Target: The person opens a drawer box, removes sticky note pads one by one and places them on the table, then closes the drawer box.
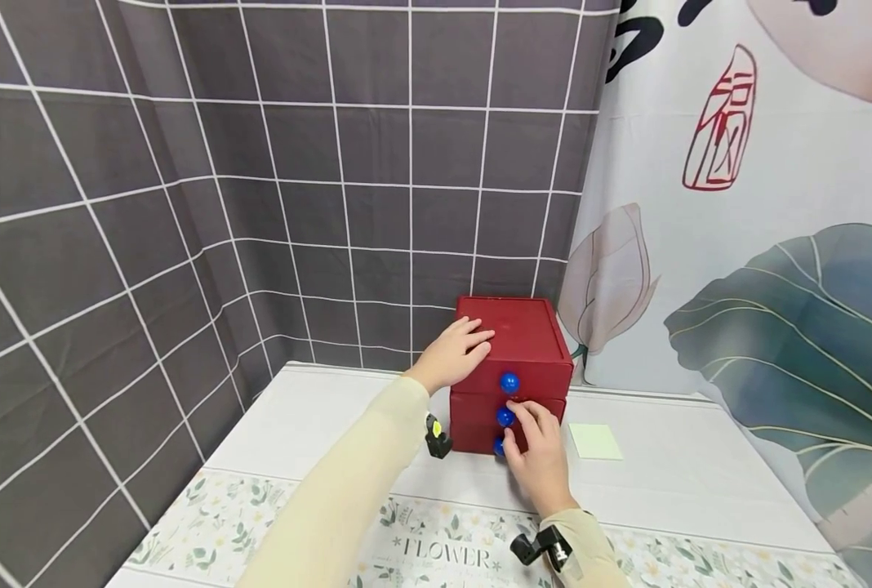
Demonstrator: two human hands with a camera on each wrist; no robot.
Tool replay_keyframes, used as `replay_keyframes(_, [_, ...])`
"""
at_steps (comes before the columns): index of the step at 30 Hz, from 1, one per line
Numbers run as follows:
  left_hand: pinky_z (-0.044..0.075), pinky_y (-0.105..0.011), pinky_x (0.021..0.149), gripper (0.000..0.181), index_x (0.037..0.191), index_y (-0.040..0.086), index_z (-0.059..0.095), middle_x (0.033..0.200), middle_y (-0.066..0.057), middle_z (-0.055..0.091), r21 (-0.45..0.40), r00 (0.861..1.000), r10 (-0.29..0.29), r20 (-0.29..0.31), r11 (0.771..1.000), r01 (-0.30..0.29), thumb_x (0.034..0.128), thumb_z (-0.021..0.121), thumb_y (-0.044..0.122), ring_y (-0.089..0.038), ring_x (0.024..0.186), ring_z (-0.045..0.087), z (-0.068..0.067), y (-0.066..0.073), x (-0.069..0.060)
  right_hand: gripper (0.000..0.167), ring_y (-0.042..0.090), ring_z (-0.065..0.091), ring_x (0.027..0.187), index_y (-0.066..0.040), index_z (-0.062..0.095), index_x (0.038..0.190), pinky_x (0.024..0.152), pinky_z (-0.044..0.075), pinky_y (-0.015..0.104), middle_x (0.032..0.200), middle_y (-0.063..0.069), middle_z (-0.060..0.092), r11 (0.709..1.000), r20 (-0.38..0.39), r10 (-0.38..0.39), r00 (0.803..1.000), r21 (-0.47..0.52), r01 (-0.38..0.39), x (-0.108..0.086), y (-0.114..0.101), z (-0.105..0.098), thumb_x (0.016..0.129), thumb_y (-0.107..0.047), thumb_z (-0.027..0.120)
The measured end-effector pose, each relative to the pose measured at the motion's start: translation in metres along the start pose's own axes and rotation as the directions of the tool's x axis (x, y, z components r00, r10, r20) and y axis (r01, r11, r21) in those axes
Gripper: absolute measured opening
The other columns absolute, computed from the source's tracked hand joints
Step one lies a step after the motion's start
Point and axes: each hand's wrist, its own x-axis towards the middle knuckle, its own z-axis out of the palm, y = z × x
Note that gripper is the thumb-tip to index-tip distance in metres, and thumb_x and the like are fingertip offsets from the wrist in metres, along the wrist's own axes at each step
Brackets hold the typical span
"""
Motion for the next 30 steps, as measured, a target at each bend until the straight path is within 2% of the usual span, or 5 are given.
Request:
replay_keyframes(4, [0.022, -0.042, 0.124, 0.051, 0.153, 0.021, 0.048, 0.162, -0.009, 0.035, 0.075, 0.998, -0.042, 0.048, 0.996, 0.039, 0.1053, 0.037, 0.037, -0.027, 0.154, 0.021, -0.005, 0.008, 0.001, 0.044, 0.032, 0.056, 0.1, -0.012, 0.07, 0.124, 0.086, 0.048, 0.045, 0.114, 0.011, 0.058, 0.999, 0.042, 0.009, 0.999, -0.041, -0.008, -0.002, -0.002, 0.004, 0.08, -0.008, 0.078])
replay_keyframes(9, [0.018, -0.038, 0.125, 0.056, 0.155, 0.019, 0.043, 0.163, -0.01, 0.033, 0.195, 0.991, -0.088, 0.098, 0.978, 0.068, 0.1033, 0.031, 0.034, -0.028, 0.153, 0.022, -0.01, 0.022, 0.002, 0.044, 0.033, 0.055, 0.095, -0.011, 0.07, 0.121, 0.077, 0.046, 0.046, 0.112, 0.013, 0.057, 0.996, 0.038, 0.044, 0.998, -0.082, -0.041, 0.002, -0.01, 0.005, 0.079, -0.009, 0.083])
replay_keyframes(16, [0.02, -0.037, 0.124, 0.055, 0.156, 0.019, 0.043, 0.162, -0.011, 0.036, 0.343, 0.989, -0.124, 0.078, 0.935, 0.09, 0.105, 0.029, 0.036, -0.03, 0.151, 0.029, -0.005, 0.031, 0.006, 0.045, 0.031, 0.054, 0.096, -0.01, 0.071, 0.117, 0.076, 0.044, 0.044, 0.108, 0.012, 0.056, 0.99, 0.032, 0.103, 0.994, -0.105, -0.099, 0.004, -0.017, 0.006, 0.076, -0.007, 0.088])
replay_keyframes(23, [0.015, -0.036, 0.125, 0.056, 0.158, 0.019, 0.038, 0.163, -0.011, 0.032, 0.377, 0.983, -0.16, 0.088, 0.919, 0.115, 0.1066, 0.028, 0.038, -0.028, 0.152, 0.026, -0.002, 0.035, 0.012, 0.042, 0.032, 0.054, 0.093, -0.008, 0.071, 0.115, 0.075, 0.044, 0.044, 0.104, 0.013, 0.056, 0.992, 0.008, 0.073, 0.997, -0.106, -0.072, 0.007, -0.016, 0.007, 0.076, -0.004, 0.086])
replay_keyframes(30, [0.01, -0.035, 0.126, 0.057, 0.16, 0.018, 0.033, 0.166, -0.01, 0.026, 0.333, 0.978, -0.161, 0.132, 0.937, 0.109, 0.1073, 0.025, 0.038, -0.025, 0.155, 0.019, -0.003, 0.032, 0.012, 0.041, 0.032, 0.054, 0.091, -0.008, 0.071, 0.114, 0.075, 0.044, 0.044, 0.102, 0.013, 0.056, 0.992, 0.015, 0.064, 0.998, -0.112, -0.062, 0.006, -0.017, 0.006, 0.076, -0.004, 0.086])
